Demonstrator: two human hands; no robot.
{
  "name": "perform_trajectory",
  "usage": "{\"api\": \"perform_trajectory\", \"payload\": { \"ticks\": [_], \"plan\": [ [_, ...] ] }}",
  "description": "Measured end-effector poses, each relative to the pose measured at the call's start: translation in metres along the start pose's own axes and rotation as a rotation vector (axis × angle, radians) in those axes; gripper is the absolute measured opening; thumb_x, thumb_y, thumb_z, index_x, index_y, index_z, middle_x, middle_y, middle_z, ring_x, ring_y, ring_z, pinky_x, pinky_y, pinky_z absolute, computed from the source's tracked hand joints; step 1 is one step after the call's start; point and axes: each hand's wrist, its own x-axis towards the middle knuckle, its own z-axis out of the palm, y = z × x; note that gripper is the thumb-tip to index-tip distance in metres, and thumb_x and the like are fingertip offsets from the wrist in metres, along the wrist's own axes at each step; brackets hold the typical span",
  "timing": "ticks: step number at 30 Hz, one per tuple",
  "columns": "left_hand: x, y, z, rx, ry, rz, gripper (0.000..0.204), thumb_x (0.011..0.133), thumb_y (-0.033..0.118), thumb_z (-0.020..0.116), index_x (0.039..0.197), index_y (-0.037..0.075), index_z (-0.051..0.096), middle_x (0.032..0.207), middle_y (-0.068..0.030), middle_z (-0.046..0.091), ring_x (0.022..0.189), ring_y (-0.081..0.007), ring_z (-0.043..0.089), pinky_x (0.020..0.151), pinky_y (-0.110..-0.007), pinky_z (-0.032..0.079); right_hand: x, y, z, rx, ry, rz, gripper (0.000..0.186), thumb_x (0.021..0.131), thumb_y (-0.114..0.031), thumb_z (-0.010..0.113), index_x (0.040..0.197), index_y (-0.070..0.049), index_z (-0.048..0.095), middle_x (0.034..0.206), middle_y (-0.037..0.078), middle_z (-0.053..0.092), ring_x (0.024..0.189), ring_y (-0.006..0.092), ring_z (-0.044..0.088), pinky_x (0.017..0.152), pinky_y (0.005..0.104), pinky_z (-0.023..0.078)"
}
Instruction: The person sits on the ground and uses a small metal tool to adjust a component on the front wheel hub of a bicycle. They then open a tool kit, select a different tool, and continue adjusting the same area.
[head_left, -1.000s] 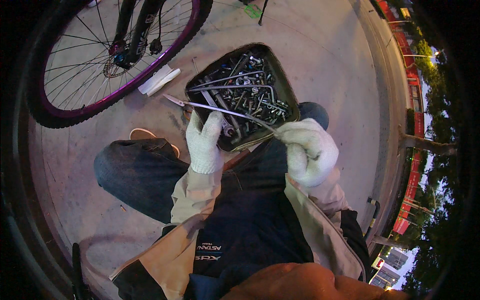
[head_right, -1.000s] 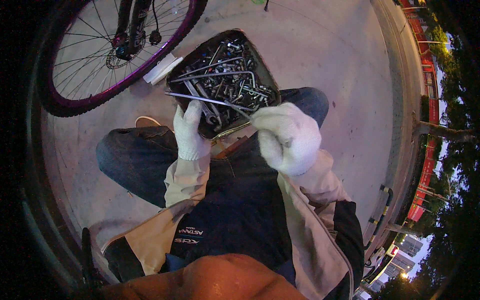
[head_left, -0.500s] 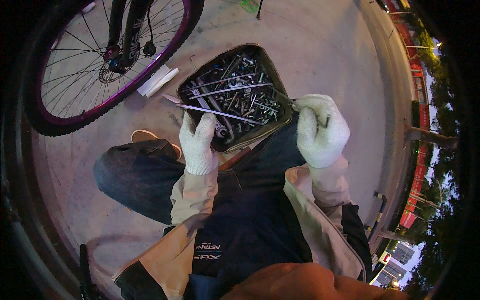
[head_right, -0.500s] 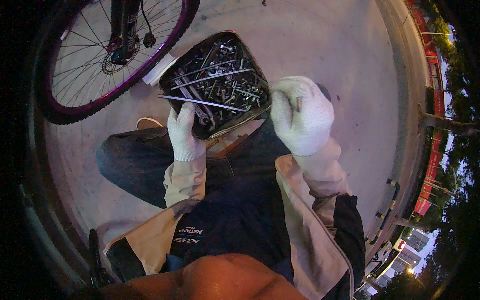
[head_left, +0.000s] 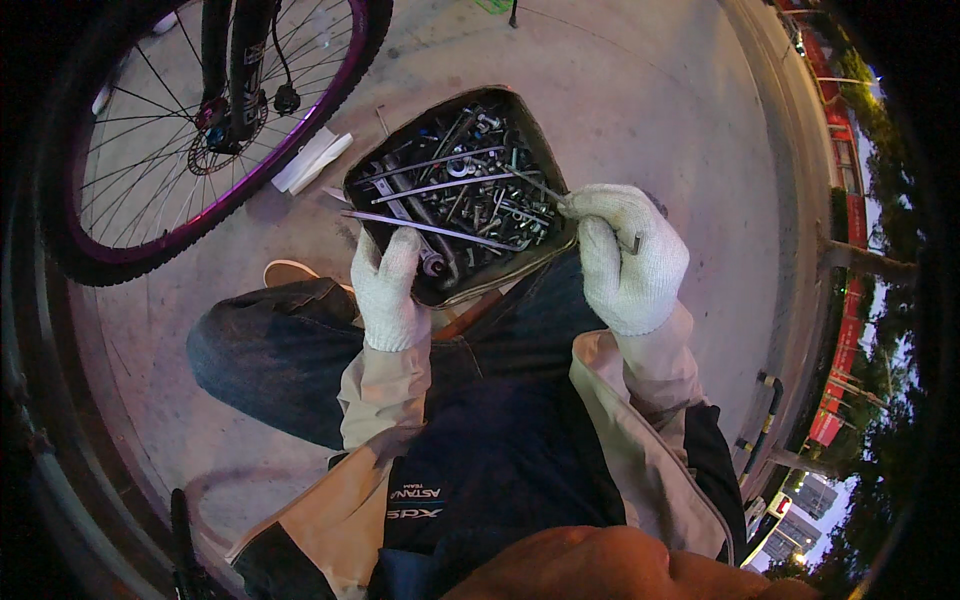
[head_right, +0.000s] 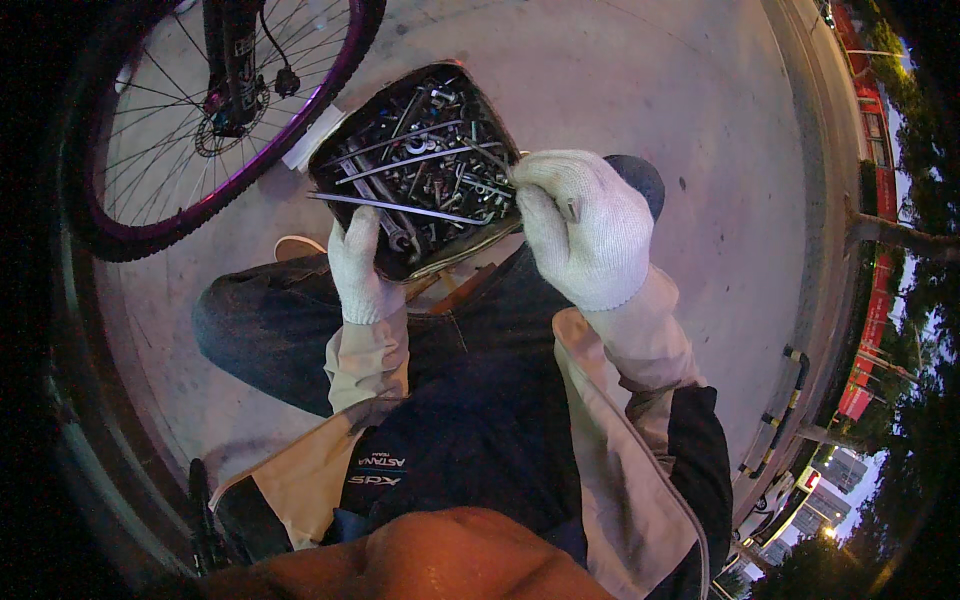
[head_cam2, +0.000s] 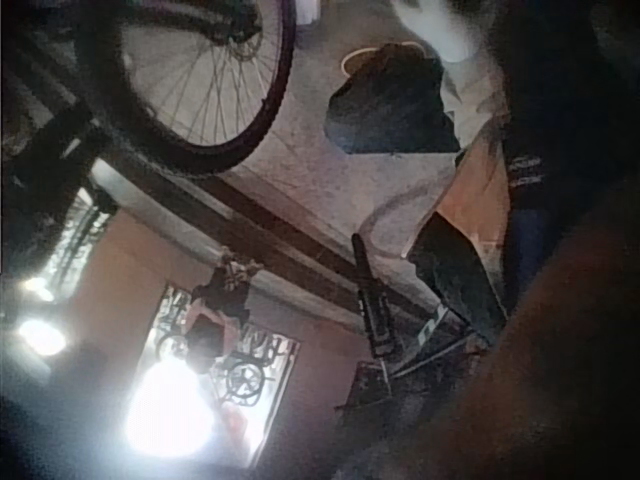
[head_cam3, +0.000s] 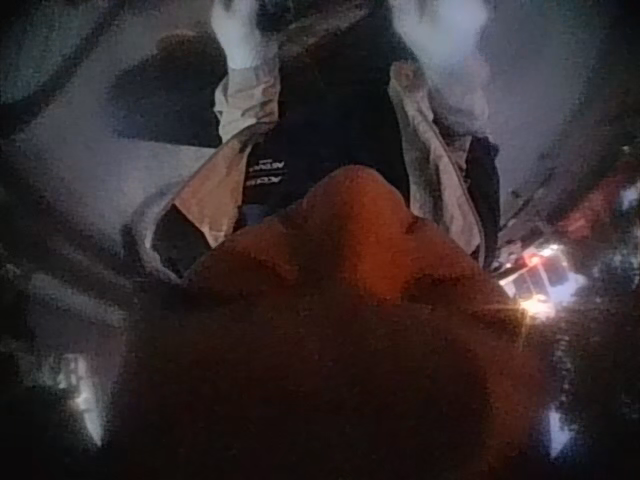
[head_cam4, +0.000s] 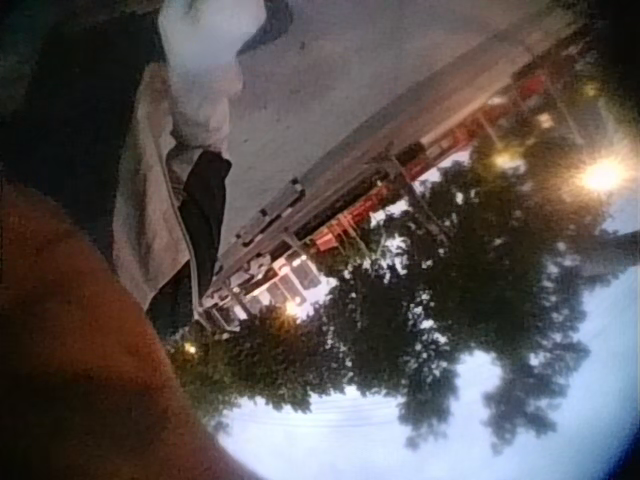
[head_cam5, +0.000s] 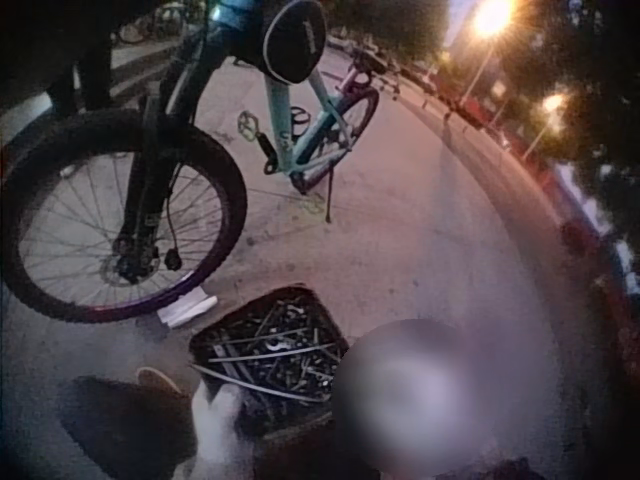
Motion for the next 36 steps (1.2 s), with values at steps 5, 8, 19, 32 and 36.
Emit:
{"api": "perform_trajectory", "payload": {
  "ticks": [5, 8, 19, 32, 36],
  "plan": [
    [0.000, 0.001, 0.000, 0.020, 0.012, -0.019, 0.047, 0.099, 0.018, 0.070, 0.141, 0.002, 0.055, 0.123, -0.0090, 0.068, 0.106, -0.0227, 0.070, 0.093, -0.039, 0.059, -0.005, 0.001, -0.008, 0.132, -0.003, 0.144, 0.017, 0.085, 0.011, 0.067, 0.096, -0.001, 0.070, 0.092, 0.013, 0.073, 0.081, 0.0296, 0.072, 0.074, 0.0353, 0.057],
    [0.000, 0.000, -0.001, -0.018, 0.004, -0.022, 0.047, 0.100, 0.018, 0.070, 0.141, 0.002, 0.055, 0.124, -0.0093, 0.068, 0.107, -0.0232, 0.070, 0.094, -0.040, 0.059, -0.007, 0.002, -0.010, 0.108, -0.060, 0.089, 0.019, 0.084, 0.013, 0.066, 0.097, -0.001, 0.070, 0.092, 0.014, 0.072, 0.079, 0.0291, 0.071, 0.072, 0.0357, 0.057],
    [0.001, 0.001, -0.002, -0.003, -0.021, 0.036, 0.048, 0.100, 0.019, 0.071, 0.141, 0.002, 0.055, 0.125, -0.0092, 0.068, 0.107, -0.0227, 0.070, 0.093, -0.039, 0.059, -0.002, 0.010, 0.005, -0.074, 0.106, -0.116, 0.022, 0.080, 0.010, 0.074, 0.098, -0.002, 0.071, 0.094, 0.015, 0.073, 0.081, 0.0320, 0.072, 0.073, 0.0358, 0.057],
    [0.001, 0.001, -0.002, -0.007, 0.037, 0.005, 0.046, 0.099, 0.018, 0.072, 0.138, 0.001, 0.056, 0.120, -0.0079, 0.069, 0.104, -0.0213, 0.070, 0.092, -0.037, 0.059, -0.013, 0.018, 0.019, 0.121, 0.165, 0.075, 0.015, 0.093, 0.011, 0.062, 0.101, 0.001, 0.070, 0.097, 0.013, 0.074, 0.082, 0.0202, 0.071, 0.075, 0.0309, 0.057],
    [0.002, 0.001, -0.003, 0.033, 0.040, 0.033, 0.045, 0.099, 0.018, 0.072, 0.138, 0.001, 0.057, 0.120, -0.0078, 0.069, 0.104, -0.0205, 0.069, 0.093, -0.036, 0.058, -0.021, 0.020, 0.029, 0.258, 0.231, 0.167, 0.016, 0.106, 0.001, 0.049, 0.111, 0.001, 0.064, 0.104, 0.015, 0.072, 0.078, 0.0115, 0.065, 0.068, 0.0251, 0.053]
  ]
}}
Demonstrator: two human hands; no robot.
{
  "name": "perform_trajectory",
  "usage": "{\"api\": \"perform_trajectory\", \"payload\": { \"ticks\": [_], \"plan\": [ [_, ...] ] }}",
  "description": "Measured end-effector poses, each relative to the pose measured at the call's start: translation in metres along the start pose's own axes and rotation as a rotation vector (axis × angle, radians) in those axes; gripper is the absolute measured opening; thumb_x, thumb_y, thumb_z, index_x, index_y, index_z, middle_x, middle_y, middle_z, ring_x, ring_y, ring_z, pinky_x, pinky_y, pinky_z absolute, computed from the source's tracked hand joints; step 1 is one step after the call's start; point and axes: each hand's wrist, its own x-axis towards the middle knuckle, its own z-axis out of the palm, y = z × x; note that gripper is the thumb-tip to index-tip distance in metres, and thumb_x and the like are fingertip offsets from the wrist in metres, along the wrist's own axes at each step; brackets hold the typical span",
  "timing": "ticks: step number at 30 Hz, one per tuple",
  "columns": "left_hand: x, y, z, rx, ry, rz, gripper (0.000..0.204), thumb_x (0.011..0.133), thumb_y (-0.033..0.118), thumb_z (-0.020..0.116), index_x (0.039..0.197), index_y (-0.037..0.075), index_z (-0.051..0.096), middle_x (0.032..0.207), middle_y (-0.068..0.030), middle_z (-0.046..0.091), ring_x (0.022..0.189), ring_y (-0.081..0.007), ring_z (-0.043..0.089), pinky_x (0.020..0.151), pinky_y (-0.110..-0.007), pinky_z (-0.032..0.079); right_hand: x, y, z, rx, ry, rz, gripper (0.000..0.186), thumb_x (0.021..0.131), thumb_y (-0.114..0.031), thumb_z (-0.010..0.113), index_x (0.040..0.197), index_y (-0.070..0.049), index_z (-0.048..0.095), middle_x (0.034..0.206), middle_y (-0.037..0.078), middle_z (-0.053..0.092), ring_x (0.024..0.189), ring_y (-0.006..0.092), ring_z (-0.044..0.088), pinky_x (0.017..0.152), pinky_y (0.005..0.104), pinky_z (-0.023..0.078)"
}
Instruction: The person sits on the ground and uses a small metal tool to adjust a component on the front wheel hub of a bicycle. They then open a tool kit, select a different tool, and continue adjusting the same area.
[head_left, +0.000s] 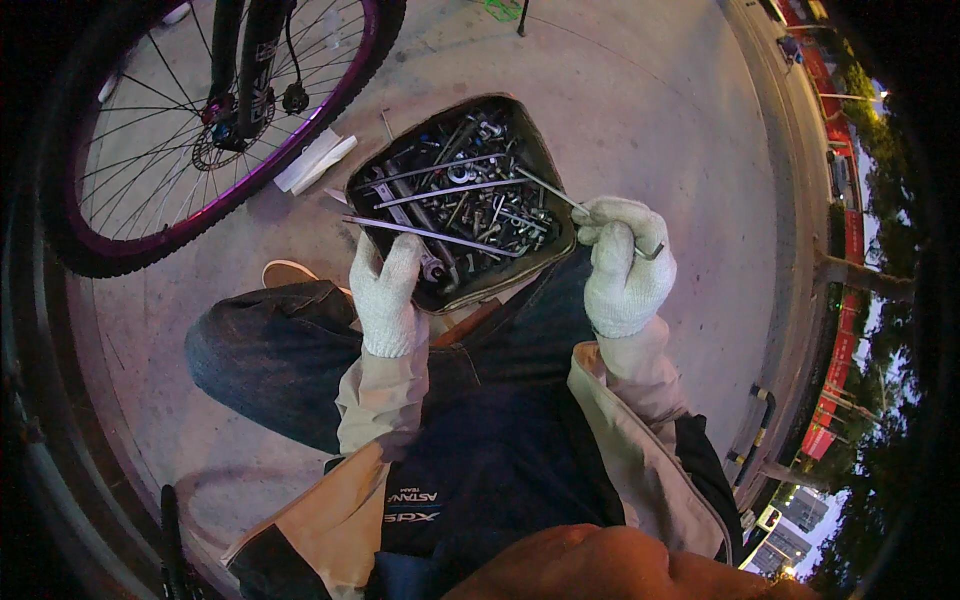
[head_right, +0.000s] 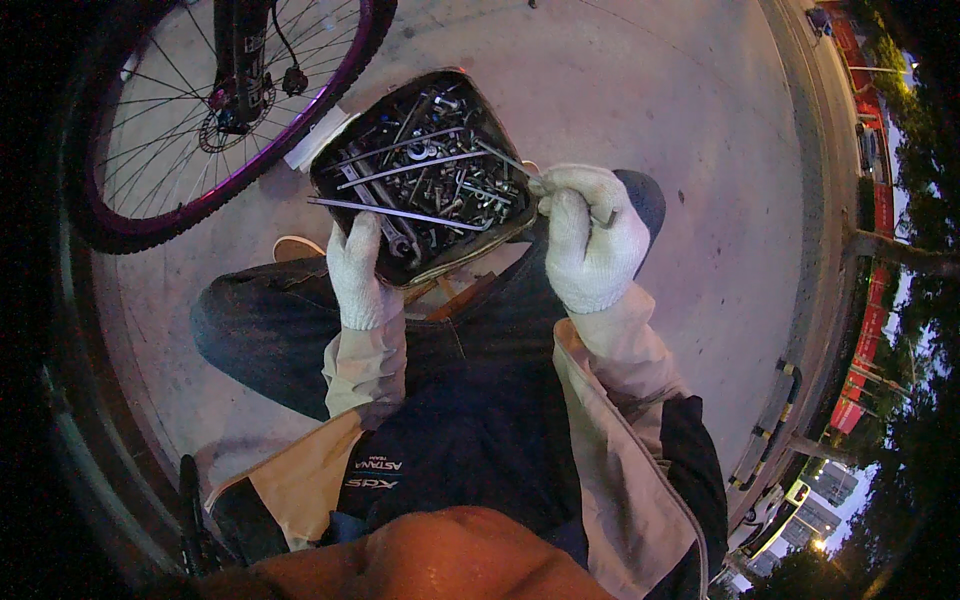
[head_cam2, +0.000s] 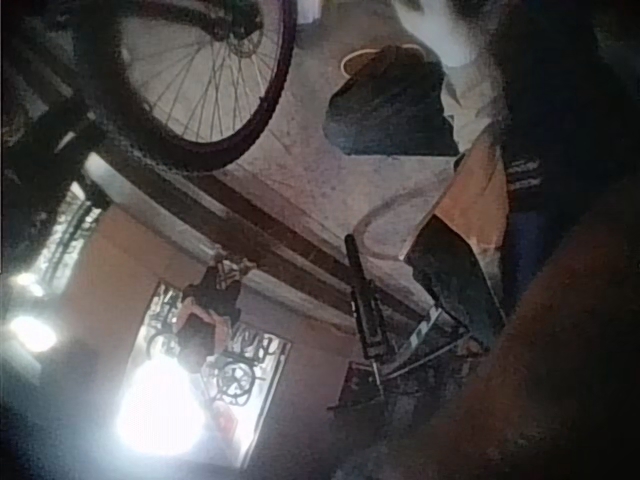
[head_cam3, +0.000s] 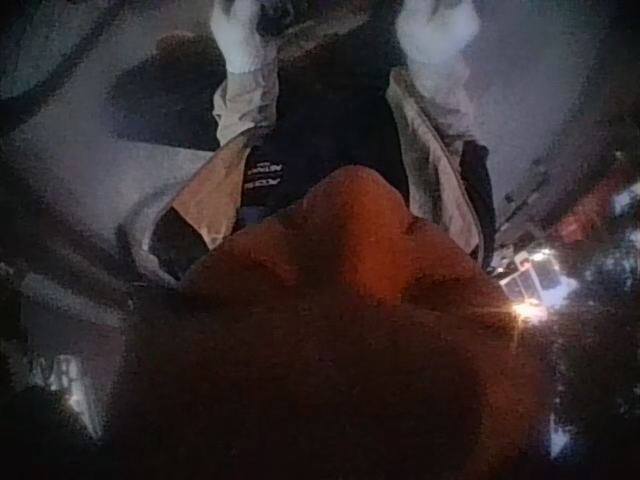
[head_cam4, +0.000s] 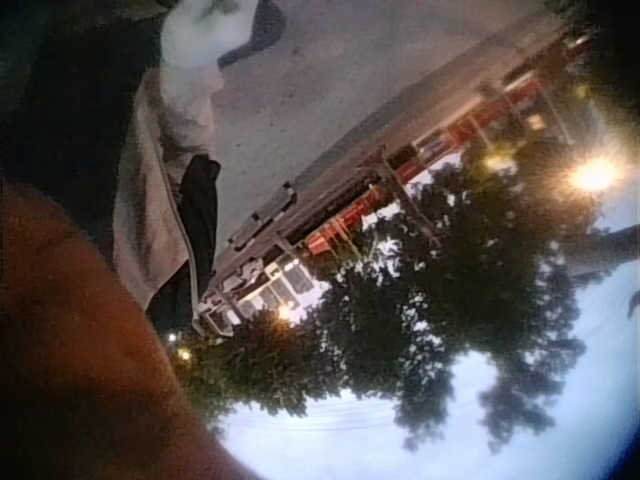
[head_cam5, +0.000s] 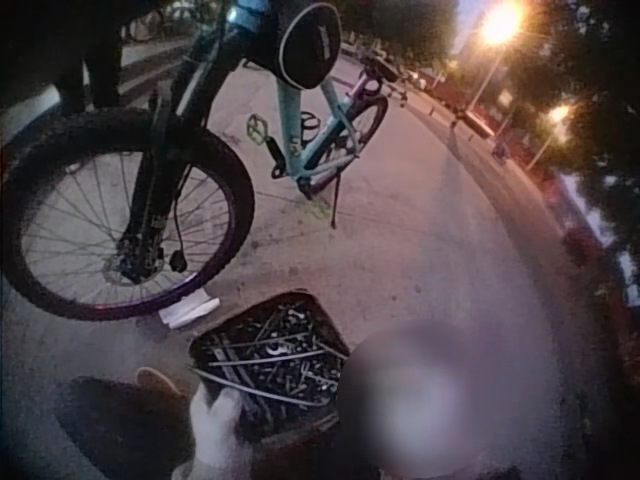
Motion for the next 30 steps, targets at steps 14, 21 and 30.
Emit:
{"api": "perform_trajectory", "payload": {
  "ticks": [14, 21, 30],
  "plan": [
    [-0.009, 0.020, 0.021, 0.253, 0.044, 0.089, 0.032, 0.092, 0.010, 0.075, 0.121, 0.000, 0.065, 0.107, -0.0036, 0.067, 0.093, -0.0104, 0.058, 0.085, -0.028, 0.048, -0.027, 0.015, 0.021, 0.422, 0.155, 0.578, 0.018, 0.112, -0.013, 0.053, 0.123, -0.003, 0.064, 0.107, 0.009, 0.073, 0.071, 0.0048, 0.052, 0.059, 0.0193, 0.042],
    [-0.005, 0.017, 0.022, 0.287, 0.105, 0.080, 0.029, 0.092, 0.012, 0.076, 0.116, -0.001, 0.065, 0.100, -0.0030, 0.066, 0.088, -0.0100, 0.057, 0.080, -0.026, 0.048, -0.035, 0.026, 0.032, 0.661, 0.289, 0.787, 0.028, 0.113, -0.028, 0.052, 0.127, -0.005, 0.062, 0.109, 0.007, 0.072, 0.075, 0.0062, 0.054, 0.058, 0.0212, 0.041],
    [0.000, 0.009, 0.012, 0.164, 0.104, 0.025, 0.032, 0.095, 0.016, 0.075, 0.120, -0.001, 0.066, 0.105, -0.0033, 0.067, 0.092, -0.0098, 0.057, 0.083, -0.026, 0.048, -0.031, 0.036, 0.016, 1.068, 0.227, 0.904, 0.031, 0.110, -0.037, 0.059, 0.128, -0.011, 0.061, 0.114, 0.004, 0.068, 0.089, 0.0101, 0.056, 0.065, 0.0230, 0.042]
  ]
}}
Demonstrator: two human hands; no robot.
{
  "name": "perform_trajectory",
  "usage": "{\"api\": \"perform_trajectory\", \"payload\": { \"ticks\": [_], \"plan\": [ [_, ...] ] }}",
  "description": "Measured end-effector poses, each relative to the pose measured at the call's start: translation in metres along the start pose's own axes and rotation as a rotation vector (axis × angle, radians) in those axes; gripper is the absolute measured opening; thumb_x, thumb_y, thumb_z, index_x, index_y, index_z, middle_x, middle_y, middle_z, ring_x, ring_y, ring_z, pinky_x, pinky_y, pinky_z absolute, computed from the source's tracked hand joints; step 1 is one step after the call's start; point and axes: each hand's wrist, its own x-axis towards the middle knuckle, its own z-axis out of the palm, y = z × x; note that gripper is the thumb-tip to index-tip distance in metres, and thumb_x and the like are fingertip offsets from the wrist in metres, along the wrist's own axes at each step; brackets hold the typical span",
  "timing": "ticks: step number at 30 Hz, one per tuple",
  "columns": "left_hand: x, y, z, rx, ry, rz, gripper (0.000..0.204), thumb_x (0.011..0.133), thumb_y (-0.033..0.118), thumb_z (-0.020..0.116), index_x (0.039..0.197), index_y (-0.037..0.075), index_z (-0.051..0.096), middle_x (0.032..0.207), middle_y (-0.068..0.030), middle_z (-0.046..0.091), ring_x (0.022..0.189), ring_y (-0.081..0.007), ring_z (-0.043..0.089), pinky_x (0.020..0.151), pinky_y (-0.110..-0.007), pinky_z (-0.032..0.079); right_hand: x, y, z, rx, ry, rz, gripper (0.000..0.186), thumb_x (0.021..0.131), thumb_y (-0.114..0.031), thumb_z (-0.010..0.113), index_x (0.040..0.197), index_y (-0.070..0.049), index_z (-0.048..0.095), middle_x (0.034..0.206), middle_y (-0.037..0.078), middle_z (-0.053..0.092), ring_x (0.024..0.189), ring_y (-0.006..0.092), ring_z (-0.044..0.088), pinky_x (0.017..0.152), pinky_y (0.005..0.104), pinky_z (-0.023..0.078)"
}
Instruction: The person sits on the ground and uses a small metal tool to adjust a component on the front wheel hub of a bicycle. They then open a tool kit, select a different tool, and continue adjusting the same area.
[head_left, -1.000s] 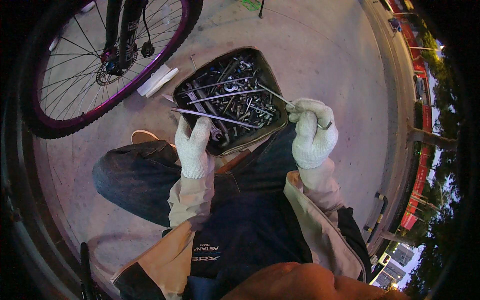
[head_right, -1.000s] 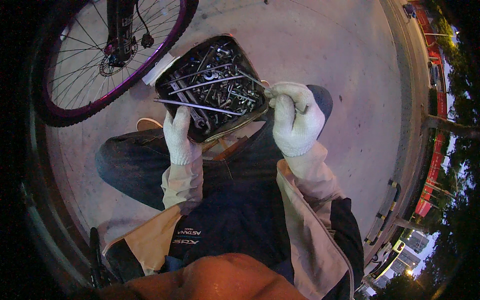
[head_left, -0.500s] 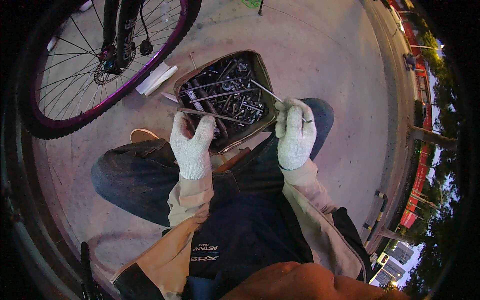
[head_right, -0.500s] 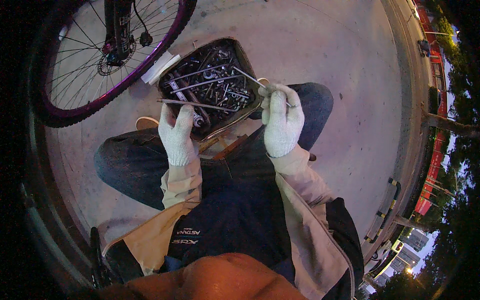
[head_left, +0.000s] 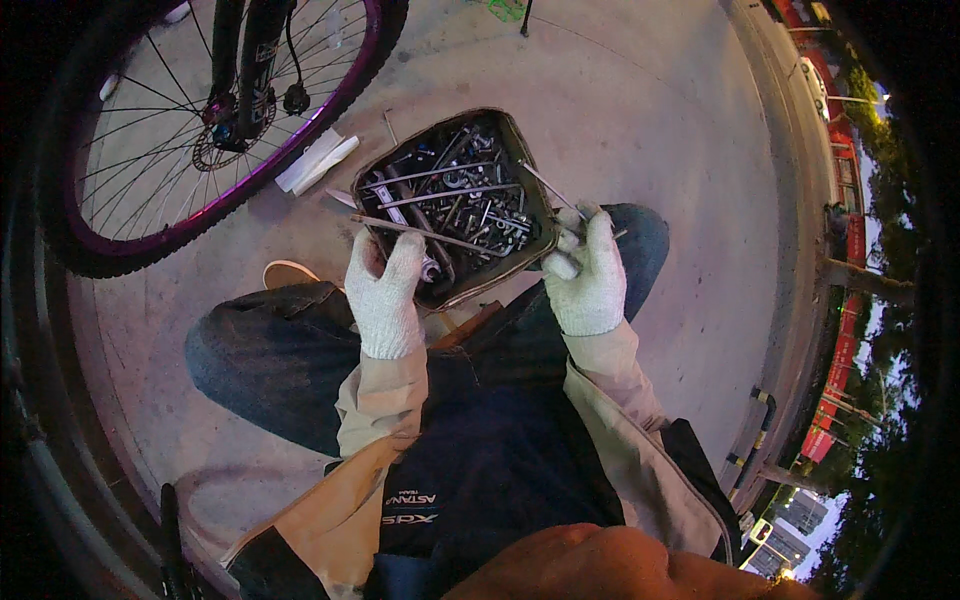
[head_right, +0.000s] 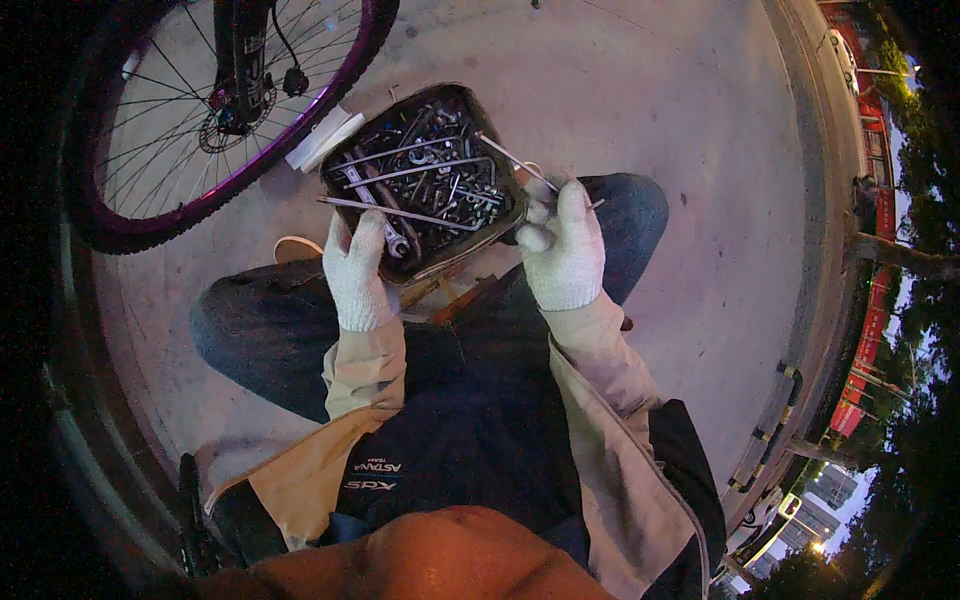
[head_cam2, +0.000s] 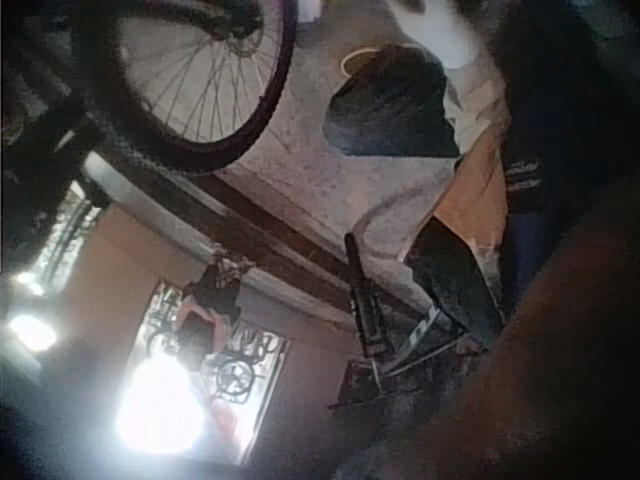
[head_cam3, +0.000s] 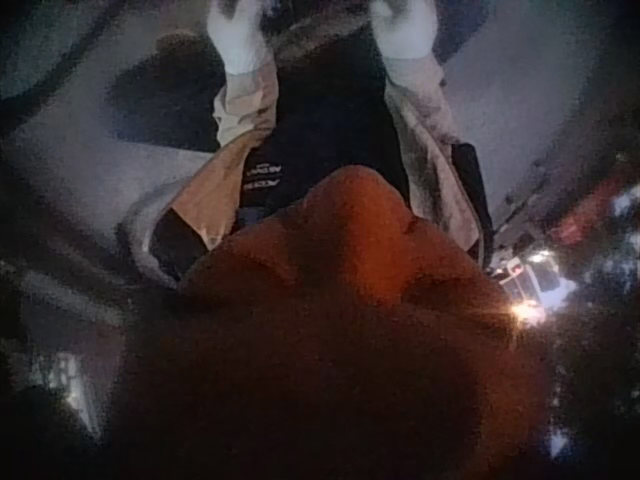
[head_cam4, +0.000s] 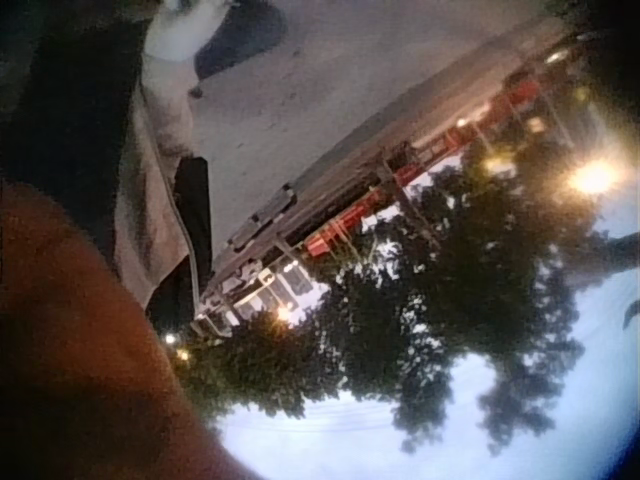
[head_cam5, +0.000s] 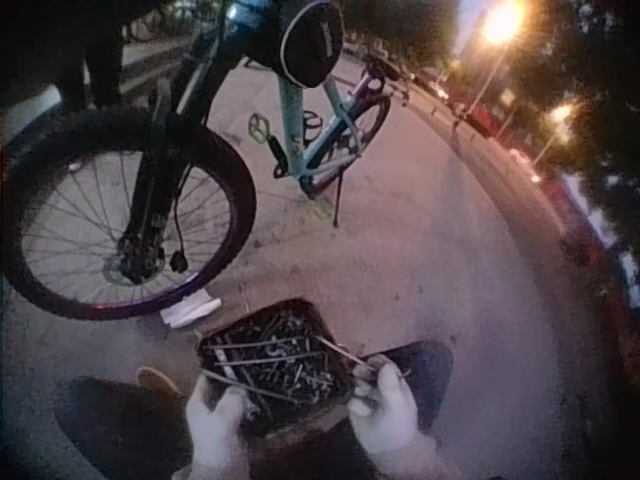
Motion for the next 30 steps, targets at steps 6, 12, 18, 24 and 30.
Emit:
{"api": "perform_trajectory", "payload": {
  "ticks": [6, 12, 18, 24, 30],
  "plan": [
    [0.001, -0.001, -0.003, -0.023, -0.019, -0.052, 0.041, 0.097, 0.018, 0.074, 0.131, -0.001, 0.063, 0.114, -0.0058, 0.068, 0.098, -0.0141, 0.062, 0.088, -0.031, 0.052, -0.003, -0.013, 0.005, 0.196, -0.007, 0.121, 0.024, 0.110, -0.033, 0.060, 0.124, -0.014, 0.062, 0.108, 0.002, 0.062, 0.085, 0.0105, 0.054, 0.059, 0.0216, 0.040],
    [0.001, -0.003, -0.006, -0.044, -0.037, -0.075, 0.045, 0.097, 0.023, 0.074, 0.134, 0.003, 0.061, 0.117, -0.0083, 0.069, 0.102, -0.0211, 0.069, 0.089, -0.037, 0.058, -0.008, -0.030, 0.011, 0.357, -0.126, 0.213, 0.020, 0.110, -0.033, 0.059, 0.118, -0.015, 0.065, 0.101, 0.000, 0.060, 0.081, 0.0094, 0.051, 0.058, 0.0213, 0.039],
    [-0.002, -0.001, 0.000, -0.100, -0.008, -0.084, 0.043, 0.098, 0.024, 0.074, 0.133, 0.002, 0.062, 0.115, -0.0072, 0.069, 0.099, -0.0204, 0.069, 0.087, -0.037, 0.058, -0.007, -0.042, 0.012, 0.471, -0.233, 0.283, 0.025, 0.111, -0.036, 0.056, 0.115, -0.014, 0.066, 0.102, -0.004, 0.060, 0.081, 0.0077, 0.050, 0.057, 0.0215, 0.038],
    [-0.004, 0.009, 0.004, -0.171, -0.036, -0.125, 0.041, 0.099, 0.014, 0.071, 0.136, -0.002, 0.061, 0.120, -0.0071, 0.069, 0.104, -0.0156, 0.065, 0.095, -0.031, 0.051, -0.008, -0.052, 0.014, 0.401, -0.271, 0.251, 0.025, 0.112, -0.036, 0.055, 0.115, -0.014, 0.066, 0.101, -0.003, 0.060, 0.079, 0.0088, 0.048, 0.058, 0.0216, 0.038],
    [-0.012, 0.007, 0.007, -0.104, 0.007, -0.064, 0.044, 0.098, 0.022, 0.073, 0.136, 0.002, 0.061, 0.121, -0.0064, 0.069, 0.107, -0.0182, 0.067, 0.095, -0.035, 0.055, -0.026, -0.051, 0.009, 0.158, -0.269, 0.226, 0.021, 0.112, -0.034, 0.053, 0.113, -0.015, 0.061, 0.096, 0.001, 0.057, 0.077, 0.0105, 0.046, 0.058, 0.0221, 0.037]
  ]
}}
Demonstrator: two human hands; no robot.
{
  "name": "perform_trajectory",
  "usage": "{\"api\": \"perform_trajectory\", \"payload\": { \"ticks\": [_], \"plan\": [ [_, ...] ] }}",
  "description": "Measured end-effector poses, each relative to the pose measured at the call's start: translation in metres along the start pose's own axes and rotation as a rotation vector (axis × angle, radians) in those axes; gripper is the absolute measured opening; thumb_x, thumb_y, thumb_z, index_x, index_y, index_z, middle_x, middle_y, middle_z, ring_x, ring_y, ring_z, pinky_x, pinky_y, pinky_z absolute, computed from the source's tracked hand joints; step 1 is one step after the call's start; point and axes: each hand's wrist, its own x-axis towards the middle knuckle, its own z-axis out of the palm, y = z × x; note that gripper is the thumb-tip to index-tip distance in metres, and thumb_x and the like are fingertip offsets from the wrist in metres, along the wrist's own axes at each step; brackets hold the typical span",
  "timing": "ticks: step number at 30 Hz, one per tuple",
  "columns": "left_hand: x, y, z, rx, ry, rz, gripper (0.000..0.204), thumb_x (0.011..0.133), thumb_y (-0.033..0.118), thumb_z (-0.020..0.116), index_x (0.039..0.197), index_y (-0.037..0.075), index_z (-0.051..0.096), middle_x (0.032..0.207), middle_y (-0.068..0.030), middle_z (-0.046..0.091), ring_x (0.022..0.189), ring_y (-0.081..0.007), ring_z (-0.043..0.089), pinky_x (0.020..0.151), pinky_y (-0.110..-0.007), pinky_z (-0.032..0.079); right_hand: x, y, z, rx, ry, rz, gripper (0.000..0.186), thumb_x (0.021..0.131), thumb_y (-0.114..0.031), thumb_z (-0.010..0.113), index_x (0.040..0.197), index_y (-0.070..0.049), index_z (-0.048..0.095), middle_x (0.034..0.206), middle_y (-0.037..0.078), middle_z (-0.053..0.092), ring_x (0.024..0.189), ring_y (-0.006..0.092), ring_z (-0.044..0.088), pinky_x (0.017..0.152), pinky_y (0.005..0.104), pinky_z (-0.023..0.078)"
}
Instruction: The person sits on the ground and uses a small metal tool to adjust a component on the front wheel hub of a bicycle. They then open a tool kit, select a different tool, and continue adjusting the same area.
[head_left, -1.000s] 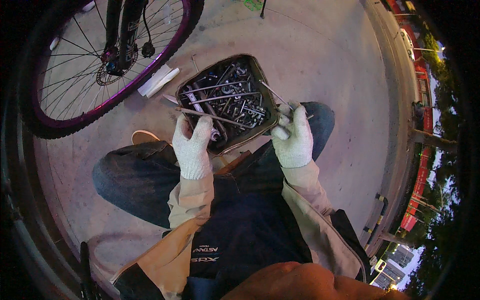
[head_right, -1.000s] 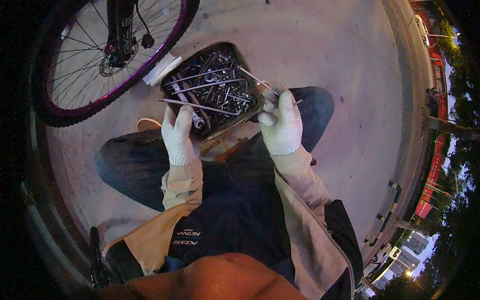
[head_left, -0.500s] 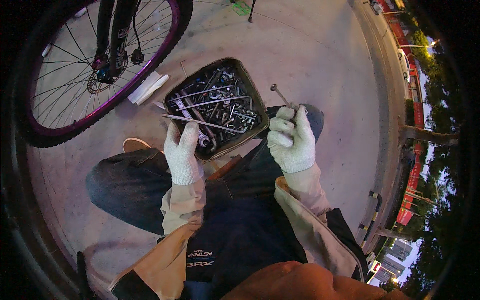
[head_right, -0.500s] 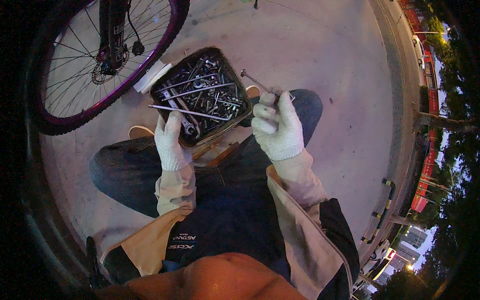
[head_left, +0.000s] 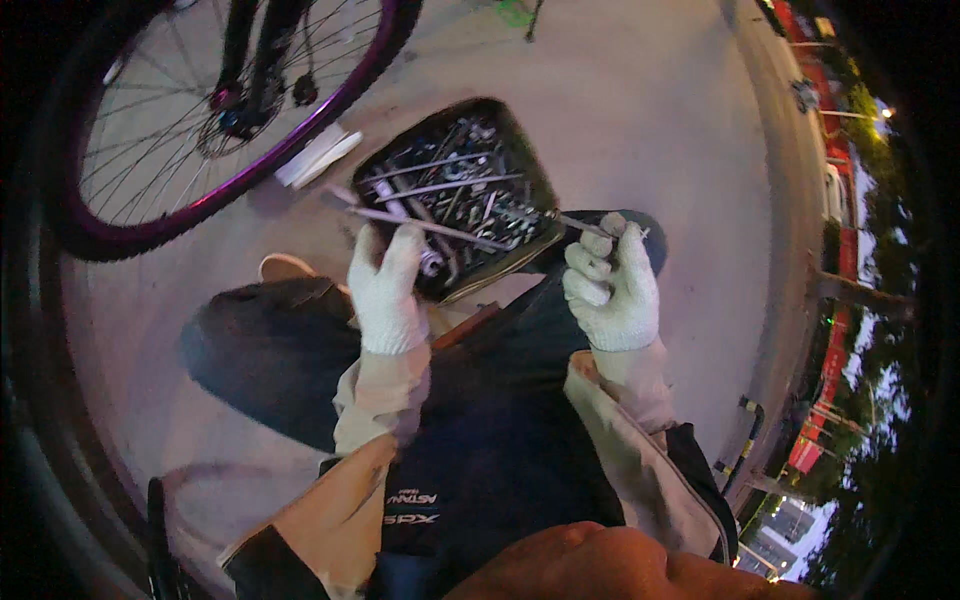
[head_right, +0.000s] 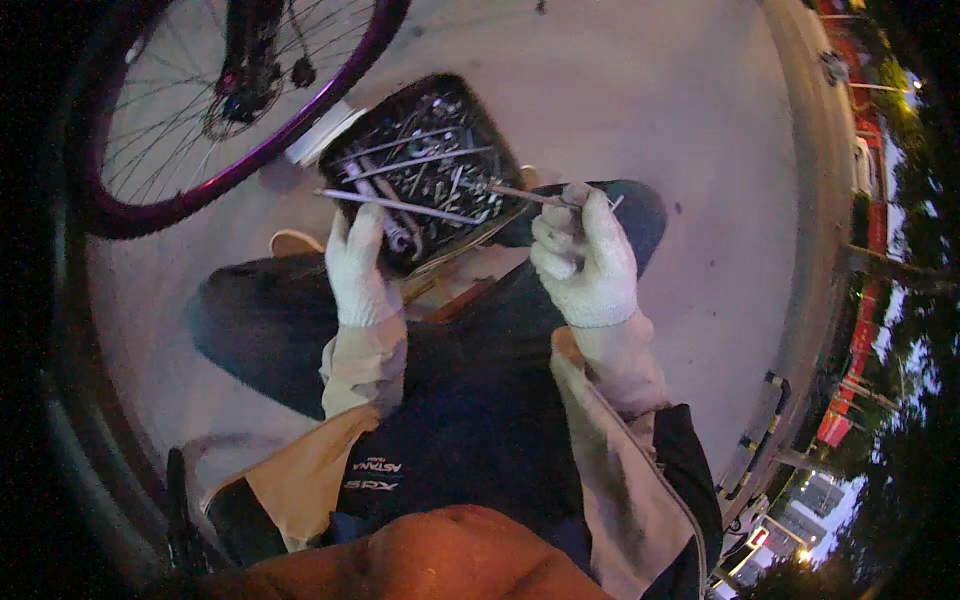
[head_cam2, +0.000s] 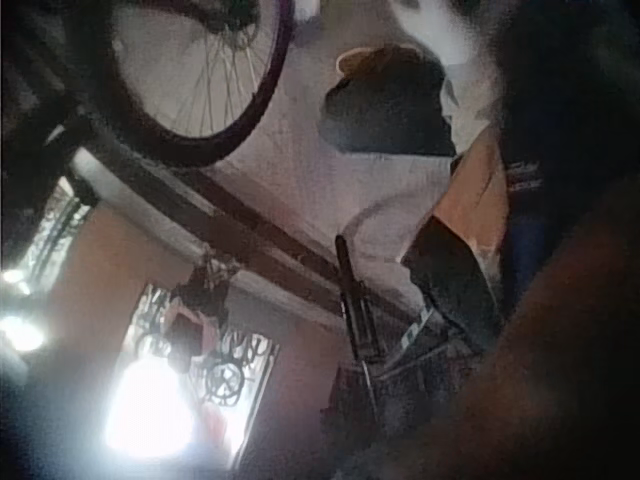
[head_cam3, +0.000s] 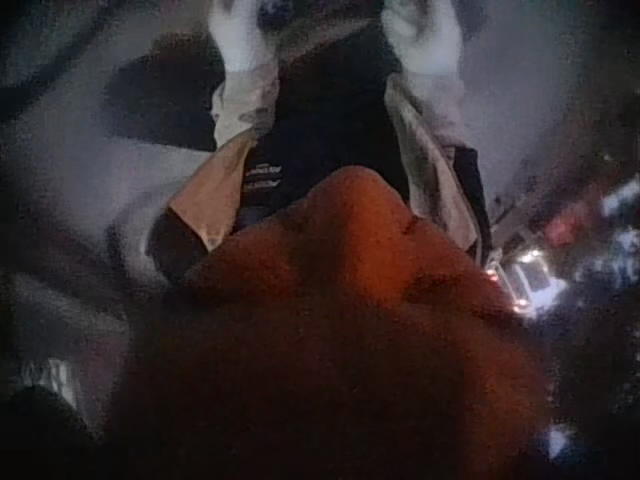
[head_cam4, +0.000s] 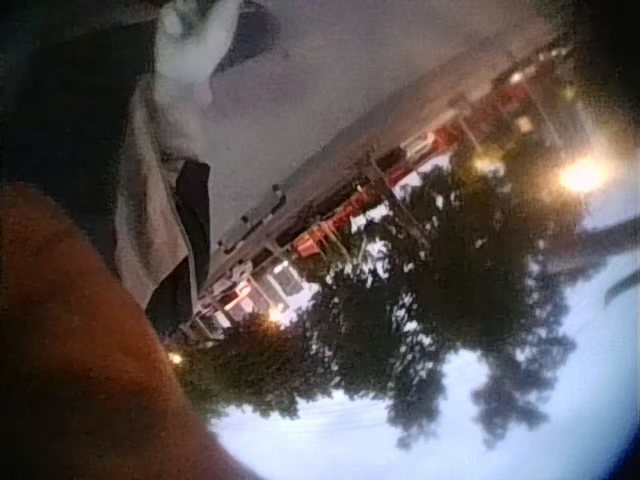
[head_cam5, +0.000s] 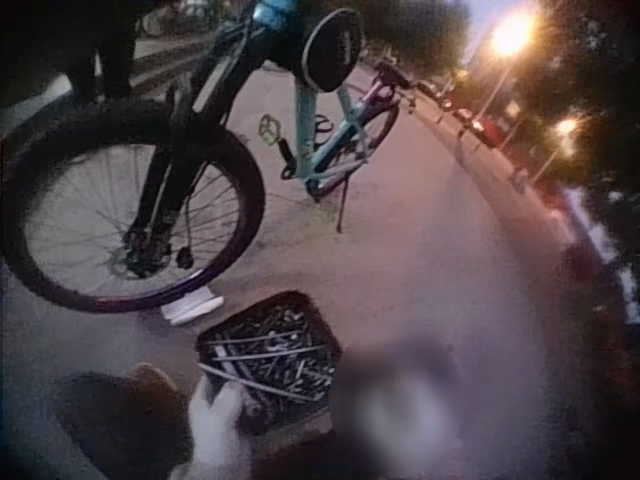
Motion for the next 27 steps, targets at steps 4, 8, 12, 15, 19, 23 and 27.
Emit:
{"api": "perform_trajectory", "payload": {
  "ticks": [4, 8, 12, 15, 19, 23, 27],
  "plan": [
    [-0.007, -0.001, 0.001, -0.019, 0.009, 0.025, 0.044, 0.098, 0.020, 0.072, 0.136, 0.001, 0.061, 0.120, -0.0070, 0.069, 0.107, -0.0184, 0.066, 0.096, -0.036, 0.054, -0.014, 0.023, 0.001, -0.146, 0.049, 0.059, 0.023, 0.111, -0.035, 0.055, 0.115, -0.013, 0.061, 0.094, 0.003, 0.059, 0.077, 0.0114, 0.048, 0.059, 0.0236, 0.037],
    [-0.011, -0.001, 0.000, -0.039, -0.002, 0.029, 0.043, 0.098, 0.017, 0.071, 0.136, 0.000, 0.059, 0.118, -0.0086, 0.069, 0.100, -0.0200, 0.069, 0.089, -0.036, 0.058, -0.019, 0.039, 0.012, -0.435, 0.070, 0.033, 0.031, 0.111, -0.034, 0.054, 0.117, -0.005, 0.063, 0.094, 0.007, 0.067, 0.074, 0.0116, 0.056, 0.062, 0.0251, 0.043],
    [-0.007, 0.000, -0.006, 0.052, -0.040, 0.018, 0.038, 0.099, 0.016, 0.070, 0.133, 0.001, 0.061, 0.111, -0.0080, 0.071, 0.091, -0.0184, 0.071, 0.079, -0.034, 0.061, -0.024, 0.048, 0.028, -0.727, 0.070, -0.053, 0.028, 0.112, -0.027, 0.051, 0.116, -0.002, 0.064, 0.095, 0.008, 0.070, 0.075, 0.0101, 0.059, 0.062, 0.0238, 0.046],
    [-0.005, -0.005, -0.006, -0.012, -0.039, 0.079, 0.037, 0.099, 0.017, 0.071, 0.131, 0.001, 0.062, 0.108, -0.0085, 0.071, 0.087, -0.0182, 0.071, 0.076, -0.033, 0.061, -0.024, 0.052, 0.036, -0.889, 0.012, -0.151, 0.025, 0.111, -0.022, 0.052, 0.114, -0.001, 0.065, 0.099, 0.010, 0.073, 0.078, 0.0098, 0.062, 0.065, 0.0233, 0.050],
    [-0.005, -0.006, -0.008, -0.019, -0.044, 0.061, 0.033, 0.099, 0.017, 0.071, 0.127, 0.001, 0.063, 0.105, -0.0081, 0.072, 0.084, -0.0179, 0.072, 0.074, -0.032, 0.061, -0.023, 0.053, 0.041, -0.940, -0.085, -0.206, 0.022, 0.110, -0.019, 0.055, 0.114, 0.000, 0.065, 0.102, 0.011, 0.074, 0.080, 0.0104, 0.065, 0.068, 0.0237, 0.053],
    [-0.005, -0.005, -0.008, -0.025, -0.044, 0.047, 0.030, 0.099, 0.018, 0.070, 0.123, 0.001, 0.063, 0.102, -0.0079, 0.072, 0.083, -0.0179, 0.072, 0.073, -0.031, 0.061, -0.026, 0.052, 0.045, -1.021, -0.097, -0.210, 0.022, 0.109, -0.019, 0.058, 0.114, 0.000, 0.067, 0.102, 0.010, 0.073, 0.080, 0.0108, 0.066, 0.069, 0.0236, 0.053],
    [-0.006, -0.006, -0.009, -0.037, -0.048, 0.045, 0.029, 0.100, 0.018, 0.070, 0.122, 0.001, 0.063, 0.100, -0.0079, 0.072, 0.082, -0.0177, 0.072, 0.072, -0.031, 0.061, -0.026, 0.053, 0.048, -1.057, -0.093, -0.198, 0.022, 0.108, -0.019, 0.061, 0.115, 0.000, 0.068, 0.102, 0.010, 0.074, 0.082, 0.0109, 0.067, 0.069, 0.0237, 0.054]
  ]
}}
